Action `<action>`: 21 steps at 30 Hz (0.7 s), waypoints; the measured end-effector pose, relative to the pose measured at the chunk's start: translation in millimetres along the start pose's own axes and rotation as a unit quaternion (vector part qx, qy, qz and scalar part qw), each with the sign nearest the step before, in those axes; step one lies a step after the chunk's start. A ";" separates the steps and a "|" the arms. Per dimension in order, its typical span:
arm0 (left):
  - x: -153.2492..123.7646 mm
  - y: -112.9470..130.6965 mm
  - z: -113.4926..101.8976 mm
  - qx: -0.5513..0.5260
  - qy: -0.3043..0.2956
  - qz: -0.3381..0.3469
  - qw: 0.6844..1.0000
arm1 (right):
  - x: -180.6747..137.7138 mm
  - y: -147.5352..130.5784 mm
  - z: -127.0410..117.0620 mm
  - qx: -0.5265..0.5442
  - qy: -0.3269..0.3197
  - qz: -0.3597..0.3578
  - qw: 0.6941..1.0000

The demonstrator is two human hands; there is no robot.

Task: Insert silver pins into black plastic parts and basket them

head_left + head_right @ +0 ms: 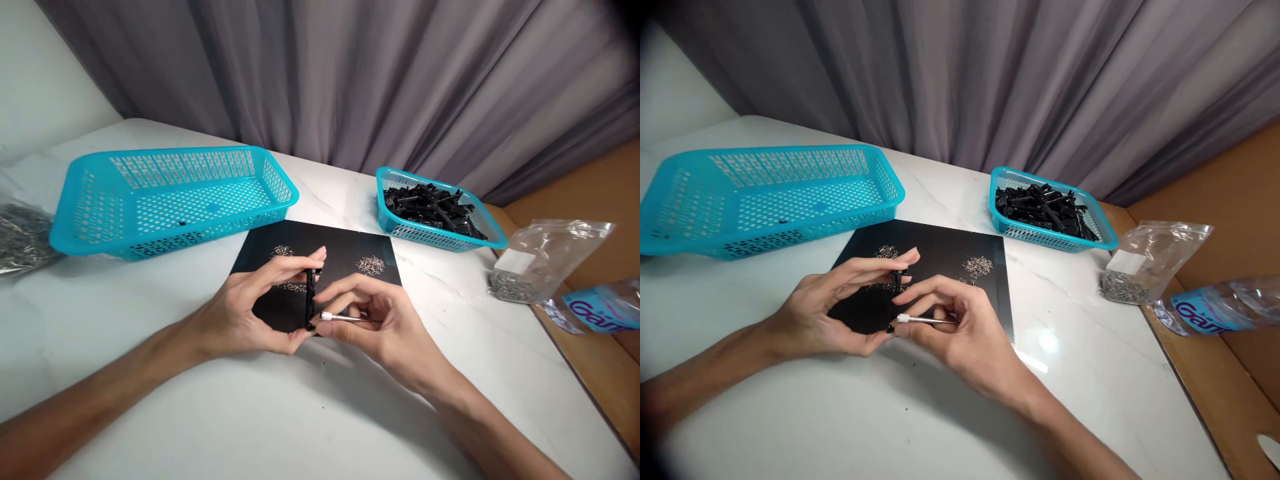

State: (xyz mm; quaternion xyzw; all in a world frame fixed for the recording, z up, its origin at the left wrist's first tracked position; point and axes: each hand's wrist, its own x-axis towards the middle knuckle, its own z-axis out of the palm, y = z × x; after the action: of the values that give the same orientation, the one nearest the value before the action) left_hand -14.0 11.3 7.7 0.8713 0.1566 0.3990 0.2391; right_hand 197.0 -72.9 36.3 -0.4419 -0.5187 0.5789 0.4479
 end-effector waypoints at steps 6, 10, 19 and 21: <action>-1.8 -1.0 -0.5 0.005 -0.015 -0.009 1.000 | 0.7 -3.2 -5.0 -0.061 -0.030 -0.025 0.997; -1.5 -1.1 1.4 -0.001 -0.017 -0.008 1.000 | -0.1 -6.8 -8.1 -0.093 -0.043 -0.042 0.994; 0.8 -0.6 0.2 -0.001 -0.024 0.000 1.000 | -0.5 -17.8 -12.1 -0.158 -0.067 -0.061 0.983; 0.5 -1.8 0.4 -0.001 -0.028 0.003 1.000 | 0.2 -17.0 -11.7 -0.148 -0.065 -0.052 0.986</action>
State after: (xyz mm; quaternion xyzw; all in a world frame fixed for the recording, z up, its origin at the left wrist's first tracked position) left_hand -13.5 12.9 6.8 0.8824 0.1464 0.3750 0.2435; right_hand 209.4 -69.3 52.4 -0.4370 -0.6488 0.4994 0.3725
